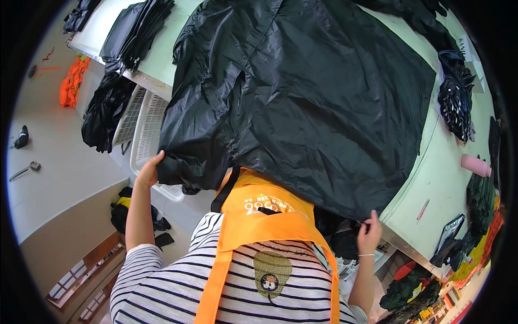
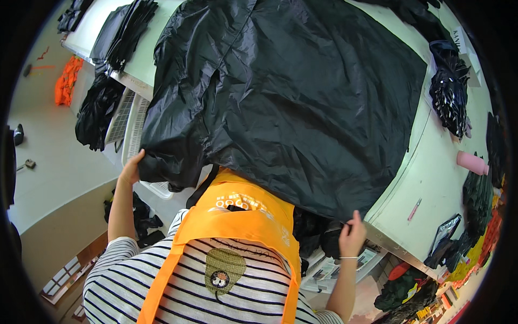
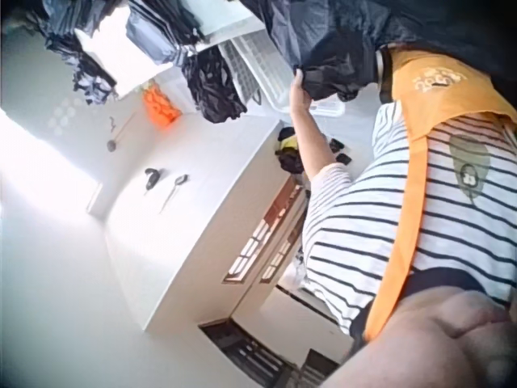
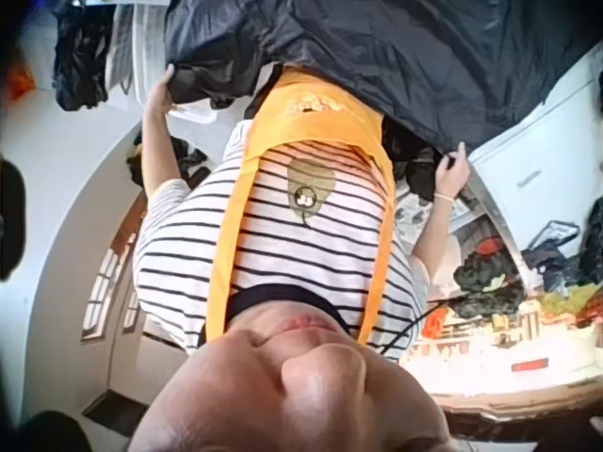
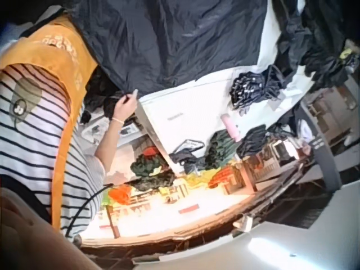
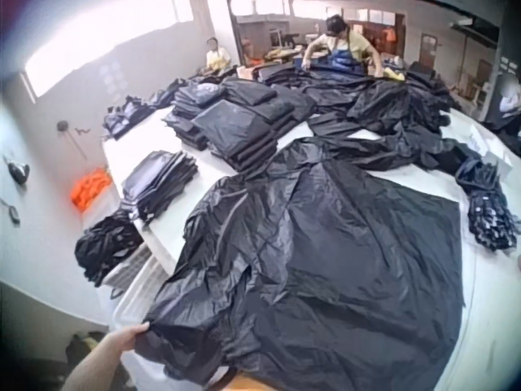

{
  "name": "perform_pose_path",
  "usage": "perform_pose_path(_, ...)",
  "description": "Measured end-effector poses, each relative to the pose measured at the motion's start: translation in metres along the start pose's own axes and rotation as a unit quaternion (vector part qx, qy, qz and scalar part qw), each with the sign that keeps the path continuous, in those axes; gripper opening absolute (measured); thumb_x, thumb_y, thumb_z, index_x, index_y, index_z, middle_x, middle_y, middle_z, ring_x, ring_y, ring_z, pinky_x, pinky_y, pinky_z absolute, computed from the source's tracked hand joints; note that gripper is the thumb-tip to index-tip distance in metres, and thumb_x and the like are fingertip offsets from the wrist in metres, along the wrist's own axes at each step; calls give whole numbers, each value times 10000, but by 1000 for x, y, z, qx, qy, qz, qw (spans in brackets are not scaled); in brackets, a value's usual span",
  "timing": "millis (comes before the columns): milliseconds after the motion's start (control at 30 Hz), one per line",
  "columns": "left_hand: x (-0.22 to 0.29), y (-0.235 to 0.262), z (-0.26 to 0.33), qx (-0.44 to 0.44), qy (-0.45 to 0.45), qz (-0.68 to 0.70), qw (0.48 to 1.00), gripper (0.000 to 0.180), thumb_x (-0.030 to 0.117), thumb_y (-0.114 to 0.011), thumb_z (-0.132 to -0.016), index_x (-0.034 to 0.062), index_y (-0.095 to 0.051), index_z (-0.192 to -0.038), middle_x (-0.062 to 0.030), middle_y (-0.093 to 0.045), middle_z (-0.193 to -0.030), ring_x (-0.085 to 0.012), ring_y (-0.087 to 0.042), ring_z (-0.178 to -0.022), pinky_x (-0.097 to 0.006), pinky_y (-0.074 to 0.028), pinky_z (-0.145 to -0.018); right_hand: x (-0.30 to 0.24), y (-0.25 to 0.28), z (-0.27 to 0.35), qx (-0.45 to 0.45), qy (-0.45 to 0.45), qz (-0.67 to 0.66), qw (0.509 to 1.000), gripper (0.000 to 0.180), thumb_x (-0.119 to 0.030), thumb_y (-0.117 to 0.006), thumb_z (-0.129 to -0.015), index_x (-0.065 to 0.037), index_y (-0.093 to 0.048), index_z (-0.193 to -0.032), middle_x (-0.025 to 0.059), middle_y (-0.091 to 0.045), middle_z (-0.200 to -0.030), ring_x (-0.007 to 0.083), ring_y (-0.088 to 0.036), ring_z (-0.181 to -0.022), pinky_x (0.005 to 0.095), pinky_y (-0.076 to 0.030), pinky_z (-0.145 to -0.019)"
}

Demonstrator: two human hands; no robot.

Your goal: The person folds a black jacket on a white table. They smooth the fabric, fold the sleeves inward, fold the jacket in half lengthwise, then fold it again into a compact rectangle. The folded jacket is placed on a stack of similar folded items.

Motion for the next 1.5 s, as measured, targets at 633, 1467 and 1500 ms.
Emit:
perform_pose_path(633, 235, -122, -122, 51, -411, -274, 868, 397, 81, -612, -845, 48, -586, -1240, -68, -607, -1188, -69, -530, -583, -200, -397, -538, 141, 53, -232, 224, -240, -312, 892, 615, -337, -609, -922, -14, -371, -1389, 160, -589, -1153, 188, -541, -1060, 276, -396, -935)
perform_pose_path(1467, 279, -136, -152, 117, -415, -592, 681, 342, 299, -698, -809, -14, -630, -930, -177, -653, -859, -327, -632, -822, -387, -478, -776, 106, 20, -123, 348, -355, -311, 810, 660, -61, -726, -795, -49, -390, -1363, -49, -430, -697, 47, -369, -598, 187, -347, -581)
perform_pose_path(1500, 283, -143, -149, 159, -415, -632, 635, 363, 339, -699, -802, -12, -640, -873, -192, -657, -809, -346, -638, -769, -396, -490, -733, 104, 20, -119, 349, -365, -299, 810, 686, -75, -739, -787, -34, -380, -1369, -41, -434, -693, 55, -369, -591, 190, -347, -581)
Point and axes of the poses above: each hand's wrist, its own z-axis away from the middle knuckle, its own y-axis out of the back of the hand, x = y × z, the point moved 7 cm from there along -z, towards the middle knuckle
